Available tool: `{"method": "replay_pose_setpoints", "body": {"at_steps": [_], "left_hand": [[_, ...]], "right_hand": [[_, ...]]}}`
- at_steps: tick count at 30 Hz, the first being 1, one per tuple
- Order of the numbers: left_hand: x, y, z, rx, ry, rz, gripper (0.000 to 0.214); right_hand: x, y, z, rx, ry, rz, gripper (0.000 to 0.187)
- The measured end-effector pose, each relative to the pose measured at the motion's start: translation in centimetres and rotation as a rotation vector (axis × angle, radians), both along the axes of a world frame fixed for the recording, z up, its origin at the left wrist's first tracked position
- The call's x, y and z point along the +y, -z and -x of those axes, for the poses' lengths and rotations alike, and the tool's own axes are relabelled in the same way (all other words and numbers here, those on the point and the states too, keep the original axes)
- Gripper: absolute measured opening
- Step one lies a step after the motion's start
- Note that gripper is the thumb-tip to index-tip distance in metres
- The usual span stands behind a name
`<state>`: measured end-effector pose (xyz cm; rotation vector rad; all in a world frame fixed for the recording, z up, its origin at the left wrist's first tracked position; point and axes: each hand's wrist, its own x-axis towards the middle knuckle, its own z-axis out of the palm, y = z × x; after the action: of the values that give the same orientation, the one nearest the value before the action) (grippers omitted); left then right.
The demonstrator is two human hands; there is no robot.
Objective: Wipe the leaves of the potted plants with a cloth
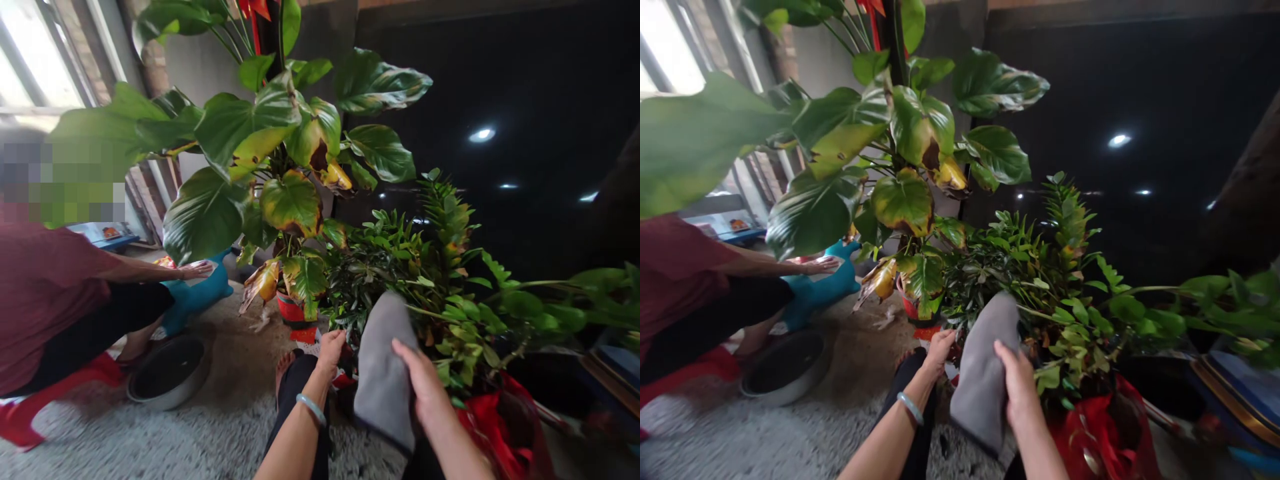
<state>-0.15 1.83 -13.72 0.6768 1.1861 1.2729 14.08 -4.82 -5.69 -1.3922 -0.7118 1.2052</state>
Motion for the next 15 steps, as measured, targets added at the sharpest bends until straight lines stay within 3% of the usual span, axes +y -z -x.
{"method": "replay_pose_setpoints", "body": {"at_steps": [3, 5, 7, 10, 12, 15], "left_hand": [[0.0, 0.0, 0.3, -0.016, -0.022, -0.01, 0.044], [0.0, 0.0, 0.7, -0.025, -0.026, -0.013, 0.043], [-0.1, -0.1, 1.0, -0.033, -0.016, -0.004, 0.04], [-0.3, -0.3, 1.3, -0.039, -0.007, 0.012, 0.037], [-0.4, -0.4, 1.4, -0.037, -0.007, 0.02, 0.037], [-0.3, -0.4, 1.6, -0.03, -0.019, 0.031, 0.036]], "right_hand": [[-2.6, 1.2, 1.4, -0.071, -0.157, 0.059, 0.035], [-3.2, -0.1, 1.3, -0.098, -0.122, 0.017, 0.037], [-2.0, -2.4, 0.4, -0.095, 0.004, -0.071, 0.041], [1.7, -5.4, -0.7, -0.063, 0.223, -0.287, 0.045], [3.9, -5.7, -0.8, -0.056, 0.255, -0.356, 0.045], [4.4, -4.1, 0.4, -0.08, 0.117, -0.211, 0.038]]}}
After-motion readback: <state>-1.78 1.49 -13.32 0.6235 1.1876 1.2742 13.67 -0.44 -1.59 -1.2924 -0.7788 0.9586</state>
